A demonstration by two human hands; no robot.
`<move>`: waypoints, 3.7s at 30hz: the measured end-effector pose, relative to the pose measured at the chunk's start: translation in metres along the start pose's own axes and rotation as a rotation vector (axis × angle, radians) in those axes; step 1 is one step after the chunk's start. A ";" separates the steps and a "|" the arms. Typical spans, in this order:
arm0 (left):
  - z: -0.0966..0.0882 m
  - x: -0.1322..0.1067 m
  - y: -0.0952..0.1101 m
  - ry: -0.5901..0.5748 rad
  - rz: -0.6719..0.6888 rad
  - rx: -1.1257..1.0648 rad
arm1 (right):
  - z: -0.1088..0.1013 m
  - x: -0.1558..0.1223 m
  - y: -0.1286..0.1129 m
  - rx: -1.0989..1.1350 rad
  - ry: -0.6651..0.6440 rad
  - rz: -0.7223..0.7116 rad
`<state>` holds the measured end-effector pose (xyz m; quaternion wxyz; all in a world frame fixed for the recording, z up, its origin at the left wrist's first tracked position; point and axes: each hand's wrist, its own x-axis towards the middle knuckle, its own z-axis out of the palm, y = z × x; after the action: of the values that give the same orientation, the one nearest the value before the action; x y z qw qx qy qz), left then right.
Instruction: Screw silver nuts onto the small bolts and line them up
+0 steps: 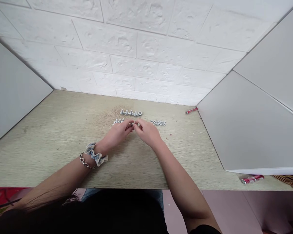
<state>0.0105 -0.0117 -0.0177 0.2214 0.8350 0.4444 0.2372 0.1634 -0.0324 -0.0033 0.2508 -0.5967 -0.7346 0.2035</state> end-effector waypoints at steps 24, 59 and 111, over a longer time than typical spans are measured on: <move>-0.004 0.000 0.002 -0.005 0.017 -0.014 | 0.006 0.003 0.002 0.228 0.056 0.067; -0.003 0.000 0.001 0.013 0.024 -0.039 | 0.010 0.005 0.005 0.482 -0.005 0.065; -0.045 -0.032 0.045 0.134 0.386 -0.227 | -0.001 0.112 -0.051 -0.503 -0.046 -0.286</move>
<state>-0.0032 -0.0544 0.0378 0.2346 0.8567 0.2604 0.3785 0.1069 0.0664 0.0421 0.1043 -0.5259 -0.8441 -0.0092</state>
